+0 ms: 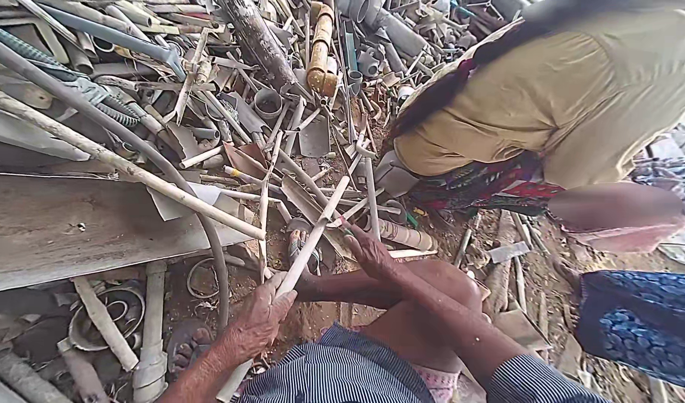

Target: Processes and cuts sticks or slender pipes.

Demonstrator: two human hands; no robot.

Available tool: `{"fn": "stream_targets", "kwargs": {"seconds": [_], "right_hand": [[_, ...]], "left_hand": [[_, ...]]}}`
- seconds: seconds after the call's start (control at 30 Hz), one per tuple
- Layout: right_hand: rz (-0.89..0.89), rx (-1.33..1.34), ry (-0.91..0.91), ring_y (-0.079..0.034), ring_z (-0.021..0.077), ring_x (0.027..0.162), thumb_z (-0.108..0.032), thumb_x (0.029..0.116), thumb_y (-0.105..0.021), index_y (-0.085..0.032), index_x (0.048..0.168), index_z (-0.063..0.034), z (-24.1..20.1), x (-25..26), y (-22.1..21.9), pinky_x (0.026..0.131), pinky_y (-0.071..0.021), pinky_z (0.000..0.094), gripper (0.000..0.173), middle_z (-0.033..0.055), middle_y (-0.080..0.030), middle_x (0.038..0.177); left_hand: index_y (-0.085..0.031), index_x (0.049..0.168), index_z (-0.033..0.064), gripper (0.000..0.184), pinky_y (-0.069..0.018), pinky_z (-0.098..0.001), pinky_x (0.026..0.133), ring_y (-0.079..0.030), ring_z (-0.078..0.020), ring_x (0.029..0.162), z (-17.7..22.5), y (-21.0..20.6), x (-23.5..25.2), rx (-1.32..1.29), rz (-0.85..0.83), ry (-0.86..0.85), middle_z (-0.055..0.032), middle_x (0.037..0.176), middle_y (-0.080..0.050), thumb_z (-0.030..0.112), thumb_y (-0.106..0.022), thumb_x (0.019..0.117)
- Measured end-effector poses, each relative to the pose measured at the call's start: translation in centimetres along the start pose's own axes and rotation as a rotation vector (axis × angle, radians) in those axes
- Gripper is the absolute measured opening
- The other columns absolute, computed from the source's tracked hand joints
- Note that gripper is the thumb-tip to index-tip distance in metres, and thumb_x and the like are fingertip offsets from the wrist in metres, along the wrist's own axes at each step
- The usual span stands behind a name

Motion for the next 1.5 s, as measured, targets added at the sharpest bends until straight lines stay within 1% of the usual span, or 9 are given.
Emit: {"fn": "stream_targets", "kwargs": {"seconds": [0.3,0.63,0.77,0.87,1.0,1.2,1.3,1.4,1.5], "right_hand": [[-0.276,-0.068,0.058,-0.068,0.0399,0.082,-0.039,0.1088,-0.032,-0.060,0.119,0.0034,-5.8,-3.6,-3.3,0.073,-0.0523,0.0569,0.051,0.0213,-0.066,0.086],[-0.106,0.029,-0.002,-0.064,0.0315,0.078,-0.039,0.1087,-0.030,-0.060,0.115,0.0029,-5.3,-1.8,-1.7,0.073,-0.0512,0.0503,0.052,0.0157,-0.063,0.083],[-0.120,-0.130,0.240,-0.071,0.0368,0.073,-0.038,0.1066,-0.041,-0.065,0.113,0.0025,-8.3,-5.5,-4.0,0.062,-0.0543,0.0529,0.048,0.0178,-0.068,0.081],[-0.079,-0.098,0.117,-0.069,0.0381,0.078,-0.040,0.1074,-0.035,-0.064,0.113,0.0043,-4.2,-2.8,-1.7,0.069,-0.0523,0.0557,0.053,0.0202,-0.067,0.084],[-0.158,-0.050,-0.118,-0.066,0.0369,0.090,-0.043,0.1093,-0.027,-0.058,0.127,0.0016,-2.0,0.3,-0.7,0.082,-0.0507,0.0559,0.057,0.0203,-0.066,0.093],[-0.057,-0.306,0.256,-0.071,0.0364,0.071,-0.038,0.1047,-0.046,-0.066,0.106,0.0008,-8.5,-5.2,-3.4,0.059,-0.0548,0.0501,0.043,0.0179,-0.067,0.080],[-0.021,-0.206,0.031,-0.071,0.0401,0.084,-0.033,0.1074,-0.040,-0.063,0.116,0.0049,-3.1,-2.7,-0.8,0.072,-0.0541,0.0568,0.045,0.0228,-0.069,0.092],[-0.021,-0.063,-0.313,-0.066,0.0386,0.098,-0.035,0.1125,-0.031,-0.056,0.129,0.0031,3.6,0.6,2.6,0.090,-0.0488,0.0565,0.049,0.0236,-0.066,0.103],[-0.093,-0.107,-0.151,-0.068,0.0386,0.093,-0.037,0.1106,-0.033,-0.058,0.127,0.0029,-0.5,-1.6,0.7,0.083,-0.0521,0.0563,0.050,0.0228,-0.068,0.100]], "left_hand": [[-0.051,0.136,0.0043,0.032,-0.0427,-0.0241,0.046,-0.045,-0.0081,0.048,-1.0,-0.1,0.0,-0.054,-0.026,0.035,0.0009,0.070,-0.048,0.019,-0.048,0.1078],[-0.050,0.127,0.0090,0.021,-0.0369,-0.0179,0.036,-0.037,-0.0043,0.039,-0.1,0.1,0.4,-0.405,-0.060,0.010,0.0044,0.064,-0.043,0.013,-0.043,0.1070],[-0.057,0.100,0.0077,0.014,-0.0366,-0.0171,0.040,-0.038,-0.0030,0.041,-0.4,-0.3,-0.3,-0.231,0.021,0.050,0.0051,0.061,-0.046,0.015,-0.049,0.1083],[-0.051,0.135,0.0047,0.029,-0.0394,-0.0193,0.042,-0.042,-0.0050,0.045,0.1,-0.5,-0.2,-0.178,-0.029,0.028,0.0029,0.069,-0.047,0.014,-0.046,0.1079],[-0.048,0.139,0.0040,0.031,-0.0397,-0.0217,0.043,-0.042,-0.0073,0.046,0.1,-0.1,0.2,-0.126,-0.008,0.053,0.0007,0.070,-0.046,0.016,-0.045,0.1096],[-0.055,0.101,0.0073,0.016,-0.0400,-0.0198,0.043,-0.042,-0.0052,0.043,-0.3,-0.4,-0.5,-0.080,0.014,0.069,0.0038,0.062,-0.045,0.019,-0.048,0.1089],[-0.052,0.135,0.0045,0.030,-0.0425,-0.0222,0.045,-0.044,-0.0073,0.046,0.1,-0.6,-0.8,-0.077,-0.024,0.035,0.0011,0.070,-0.047,0.017,-0.047,0.1084],[-0.048,0.141,0.0048,0.035,-0.0426,-0.0245,0.046,-0.045,-0.0090,0.048,-0.2,-0.4,-0.7,-0.036,-0.020,0.043,-0.0005,0.072,-0.048,0.019,-0.047,0.1089],[-0.049,0.143,0.0050,0.039,-0.0460,-0.0289,0.053,-0.049,-0.0124,0.055,-0.2,-0.1,-0.6,0.092,0.013,0.029,-0.0047,0.078,-0.053,0.021,-0.049,0.1084]]}}
Point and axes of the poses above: each hand's wrist, its own x-axis towards the middle knuckle, its own y-axis out of the back of the hand, z = x × y, the point moved 6 cm from there along x, towards the middle knuckle
